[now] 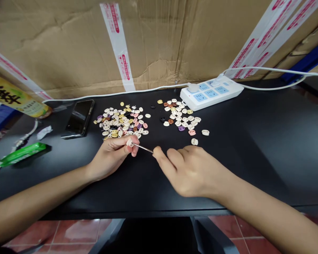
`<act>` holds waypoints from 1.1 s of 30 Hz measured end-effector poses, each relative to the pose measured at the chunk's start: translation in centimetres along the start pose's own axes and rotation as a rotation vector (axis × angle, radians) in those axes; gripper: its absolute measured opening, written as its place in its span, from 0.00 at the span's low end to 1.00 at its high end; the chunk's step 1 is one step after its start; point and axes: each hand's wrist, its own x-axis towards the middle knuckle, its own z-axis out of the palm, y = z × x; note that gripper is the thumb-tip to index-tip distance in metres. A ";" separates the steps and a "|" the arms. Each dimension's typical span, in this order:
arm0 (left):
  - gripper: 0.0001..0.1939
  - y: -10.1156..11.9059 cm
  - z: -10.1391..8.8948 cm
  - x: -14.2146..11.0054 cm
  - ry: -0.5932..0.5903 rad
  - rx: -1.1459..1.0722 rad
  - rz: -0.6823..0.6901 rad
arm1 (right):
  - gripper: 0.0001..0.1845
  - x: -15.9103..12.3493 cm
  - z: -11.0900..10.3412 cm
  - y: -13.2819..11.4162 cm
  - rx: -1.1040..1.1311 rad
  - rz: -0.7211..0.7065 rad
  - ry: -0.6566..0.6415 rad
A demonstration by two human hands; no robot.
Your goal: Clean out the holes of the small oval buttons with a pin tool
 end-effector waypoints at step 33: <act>0.08 0.1 0.3 0.3 0.074 -0.017 -0.019 | 0.14 0.4 2.0 -1.1 -0.078 0.045 0.054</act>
